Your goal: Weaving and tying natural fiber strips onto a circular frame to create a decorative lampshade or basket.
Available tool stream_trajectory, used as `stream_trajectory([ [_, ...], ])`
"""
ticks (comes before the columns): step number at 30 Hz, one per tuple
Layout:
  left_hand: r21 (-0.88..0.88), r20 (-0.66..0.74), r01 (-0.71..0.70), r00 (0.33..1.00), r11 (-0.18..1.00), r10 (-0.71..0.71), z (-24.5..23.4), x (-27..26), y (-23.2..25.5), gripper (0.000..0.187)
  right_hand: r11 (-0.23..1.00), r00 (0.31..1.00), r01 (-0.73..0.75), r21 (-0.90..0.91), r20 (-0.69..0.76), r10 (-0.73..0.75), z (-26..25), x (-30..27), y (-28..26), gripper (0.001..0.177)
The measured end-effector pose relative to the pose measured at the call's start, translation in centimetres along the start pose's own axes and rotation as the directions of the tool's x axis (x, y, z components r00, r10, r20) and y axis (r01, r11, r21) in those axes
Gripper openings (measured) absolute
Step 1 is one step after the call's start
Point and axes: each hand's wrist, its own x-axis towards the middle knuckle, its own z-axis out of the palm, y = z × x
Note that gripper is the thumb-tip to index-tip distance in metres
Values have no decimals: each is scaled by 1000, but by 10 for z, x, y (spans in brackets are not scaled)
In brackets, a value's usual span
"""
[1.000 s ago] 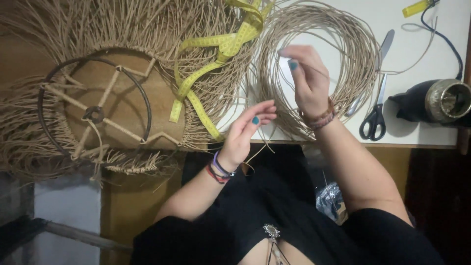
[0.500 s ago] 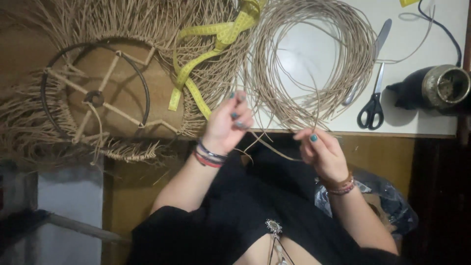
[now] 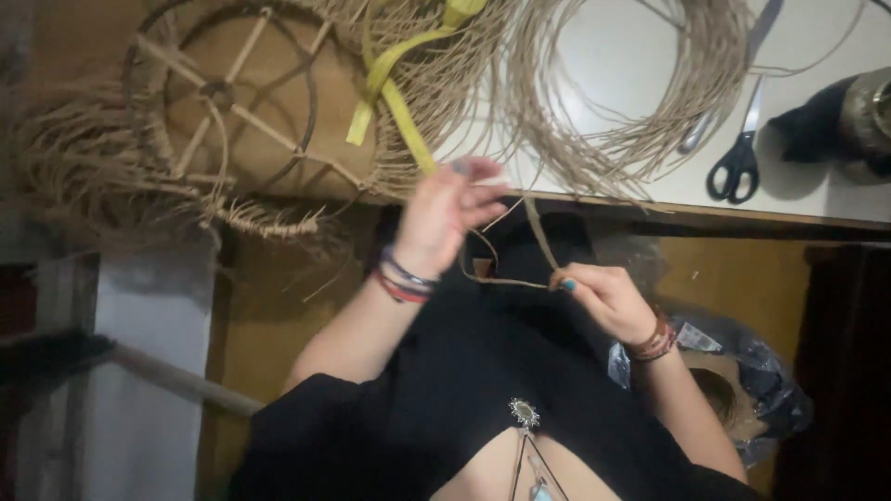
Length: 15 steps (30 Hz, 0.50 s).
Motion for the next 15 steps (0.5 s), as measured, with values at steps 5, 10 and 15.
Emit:
stream_trajectory([
  [5,-38,69,85,994,996,-83,7,-39,-22,39,998,994,28,-56,107,-22,24,4,-19,29],
  [10,-10,134,63,989,998,-62,15,-69,-16,42,999,989,14,-39,148,-8,33,-3,-14,30],
  [15,54,193,26,981,998,-36,20,-79,-12,35,999,987,35,-31,159,-30,37,-2,-20,32],
])
